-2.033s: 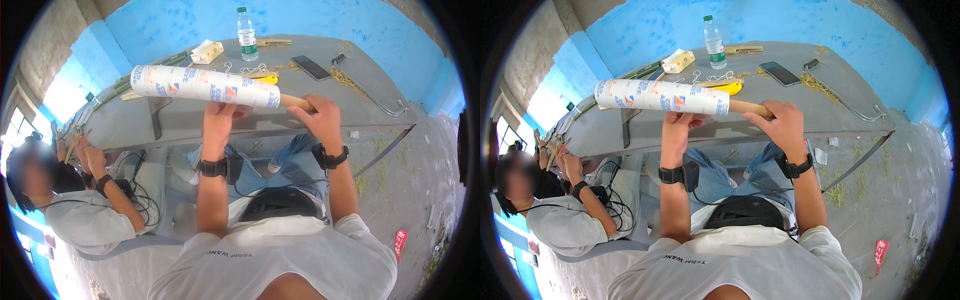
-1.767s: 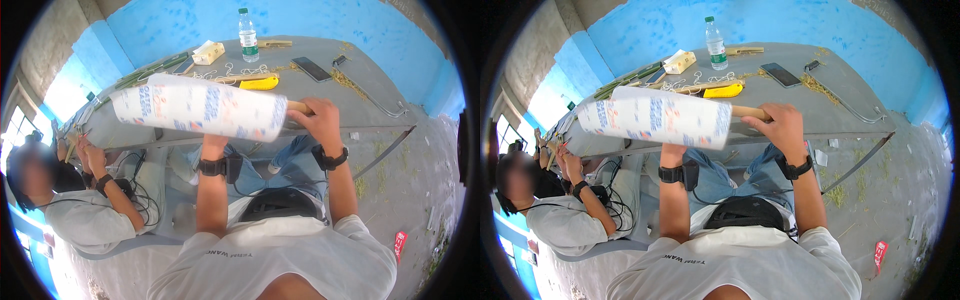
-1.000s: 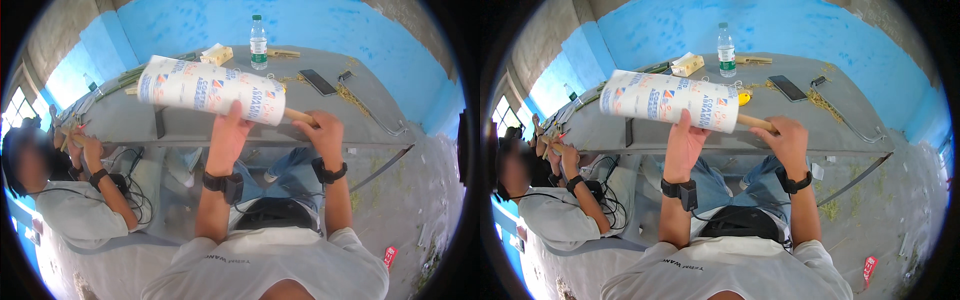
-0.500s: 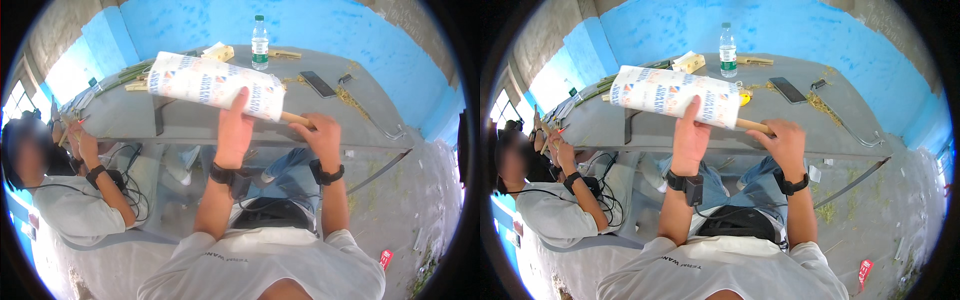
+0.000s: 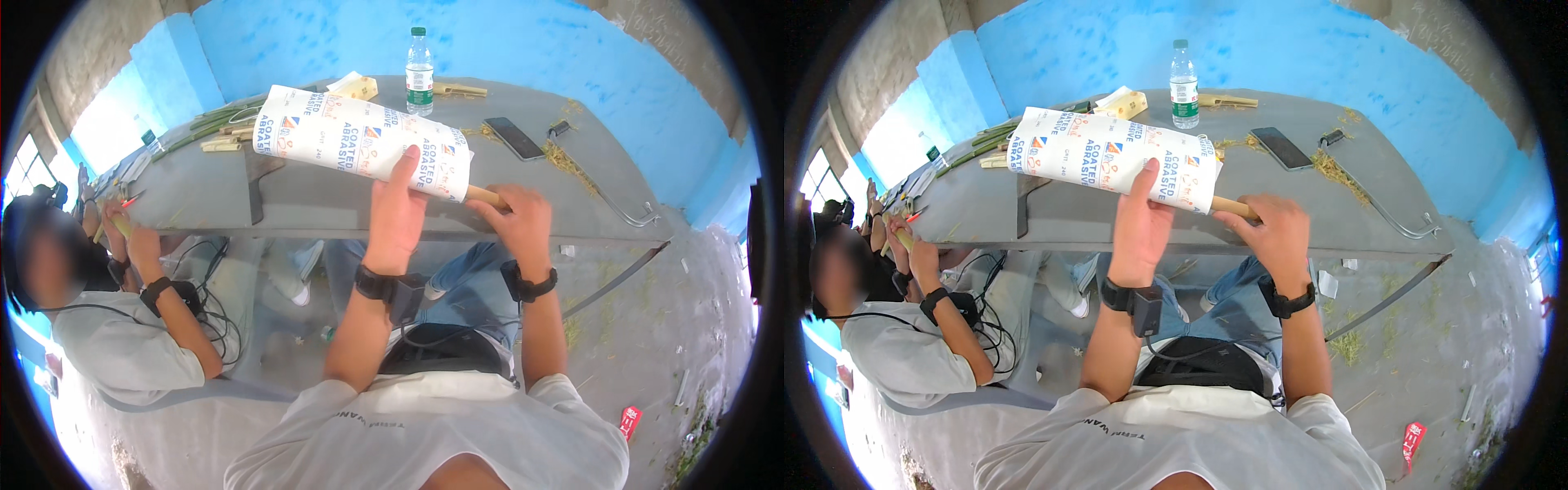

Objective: The person is manually sanding a bamboo pole with a sheet of sandpaper.

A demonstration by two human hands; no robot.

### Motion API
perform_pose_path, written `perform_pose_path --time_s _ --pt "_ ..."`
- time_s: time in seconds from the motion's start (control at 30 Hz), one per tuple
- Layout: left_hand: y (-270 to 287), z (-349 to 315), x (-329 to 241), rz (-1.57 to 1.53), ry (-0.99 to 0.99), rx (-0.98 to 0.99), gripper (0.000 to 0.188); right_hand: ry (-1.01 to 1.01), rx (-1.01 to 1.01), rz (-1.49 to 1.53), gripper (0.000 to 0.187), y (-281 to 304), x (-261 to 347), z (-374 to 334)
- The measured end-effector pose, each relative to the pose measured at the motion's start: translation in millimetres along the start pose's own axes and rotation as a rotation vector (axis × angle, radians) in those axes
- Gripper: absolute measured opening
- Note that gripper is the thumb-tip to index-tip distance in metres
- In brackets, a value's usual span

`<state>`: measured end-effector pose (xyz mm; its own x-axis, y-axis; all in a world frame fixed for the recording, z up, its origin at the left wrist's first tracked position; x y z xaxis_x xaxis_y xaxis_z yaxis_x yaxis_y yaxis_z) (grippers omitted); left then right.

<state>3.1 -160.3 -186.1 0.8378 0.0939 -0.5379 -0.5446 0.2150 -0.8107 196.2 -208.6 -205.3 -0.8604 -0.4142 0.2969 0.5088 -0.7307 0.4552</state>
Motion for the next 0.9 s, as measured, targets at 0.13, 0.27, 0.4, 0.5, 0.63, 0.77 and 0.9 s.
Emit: perform_pose_path --time_s 0.13,0.27,0.4,0.5,0.63,0.77,0.9 --pt "15 8 -28 0.015 -0.113 -0.035 0.049 0.005 -0.011 -0.007 0.043 0 1 -2" --pt "32 11 -57 0.028 -0.257 0.004 0.053 -0.001 0.003 -0.008 0.044 -1 1 -4" --pt "41 7 -73 0.010 -0.344 0.004 0.052 0.030 -0.017 -0.003 0.045 -1 -1 -5" --pt "48 0 -79 0.019 -0.323 0.029 0.054 0.056 -0.009 -0.017 0.045 0 -2 -4" --pt "65 -16 -77 0.077 -0.205 -0.017 0.062 0.057 0.033 -0.030 0.044 2 -2 -3" --pt "76 -24 -76 0.110 -0.200 0.014 0.063 0.083 0.047 -0.040 0.038 3 0 -1" --pt "71 -22 -68 0.101 -0.179 0.042 0.060 0.098 0.025 -0.014 0.038 3 2 0"
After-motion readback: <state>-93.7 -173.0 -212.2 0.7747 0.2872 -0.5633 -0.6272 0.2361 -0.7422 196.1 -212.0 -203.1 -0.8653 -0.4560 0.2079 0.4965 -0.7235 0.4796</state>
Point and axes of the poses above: each hand's wrist, its own z-axis towards the middle knuckle, its own y-axis out of the back of the hand, x = y × z, the point moved 1 cm from there along z, towards the middle knuckle, and after that the axes turned 3 degrees about -x, right-handed, at the moved point
